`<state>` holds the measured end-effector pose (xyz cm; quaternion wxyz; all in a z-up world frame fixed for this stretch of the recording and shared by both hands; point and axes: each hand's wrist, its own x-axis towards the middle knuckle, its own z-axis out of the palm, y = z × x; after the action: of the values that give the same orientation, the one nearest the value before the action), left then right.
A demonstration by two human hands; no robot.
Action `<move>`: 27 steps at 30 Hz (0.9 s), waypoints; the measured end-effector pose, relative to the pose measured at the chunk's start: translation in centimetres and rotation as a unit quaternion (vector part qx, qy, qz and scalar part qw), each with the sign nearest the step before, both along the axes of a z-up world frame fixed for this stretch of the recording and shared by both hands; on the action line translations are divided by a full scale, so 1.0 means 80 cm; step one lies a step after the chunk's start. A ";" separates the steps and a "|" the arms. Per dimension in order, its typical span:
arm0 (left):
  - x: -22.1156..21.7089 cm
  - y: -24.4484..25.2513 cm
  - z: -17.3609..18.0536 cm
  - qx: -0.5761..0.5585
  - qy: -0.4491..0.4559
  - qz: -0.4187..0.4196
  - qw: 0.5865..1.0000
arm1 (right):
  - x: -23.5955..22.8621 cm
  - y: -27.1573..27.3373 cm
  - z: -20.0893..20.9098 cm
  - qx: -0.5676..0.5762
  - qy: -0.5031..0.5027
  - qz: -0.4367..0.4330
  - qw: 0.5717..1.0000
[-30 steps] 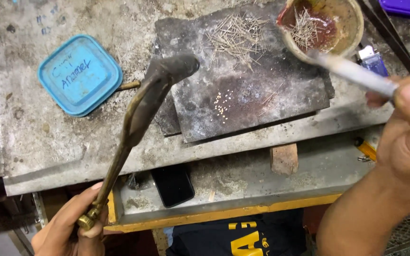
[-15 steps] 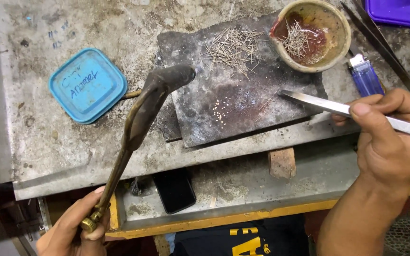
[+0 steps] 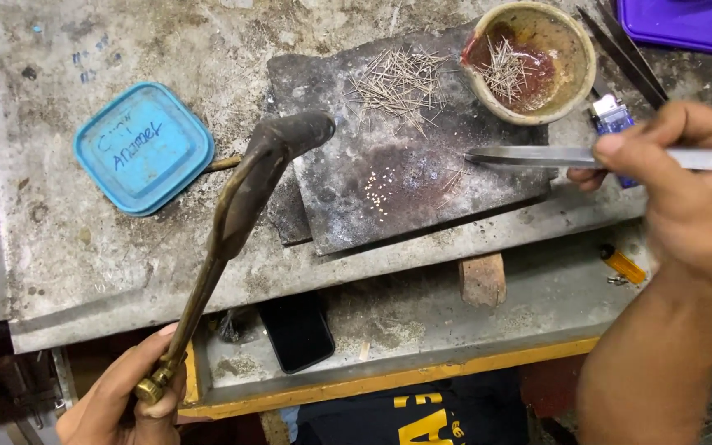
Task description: The person uses a soldering iron and tweezers to heat and join small metal wires on a workbench. The person repeatedly picks up individual wires, applies heat with the soldering iron, and places them back on the surface.
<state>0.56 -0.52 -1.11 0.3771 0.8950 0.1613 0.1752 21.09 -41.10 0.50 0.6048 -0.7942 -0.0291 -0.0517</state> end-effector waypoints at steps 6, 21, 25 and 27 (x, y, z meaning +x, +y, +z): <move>0.006 -0.008 0.016 -0.038 0.013 0.010 0.999 | 0.057 0.046 0.082 -0.237 0.008 0.137 0.962; 0.010 0.019 0.002 -0.007 0.007 -0.127 0.992 | -0.007 0.047 -0.053 0.024 -0.235 0.065 0.969; 0.010 0.020 0.004 -0.009 0.033 -0.145 0.989 | -0.027 0.085 -0.066 0.011 -0.251 0.015 0.968; 0.008 0.019 0.006 -0.017 0.042 -0.139 0.989 | -0.036 0.100 -0.062 -0.018 -0.252 -0.016 0.967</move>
<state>1.24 1.03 -0.66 0.4059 0.9088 0.0536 0.0805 18.22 -33.11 -4.42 0.5625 -0.7666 -0.1690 -0.2597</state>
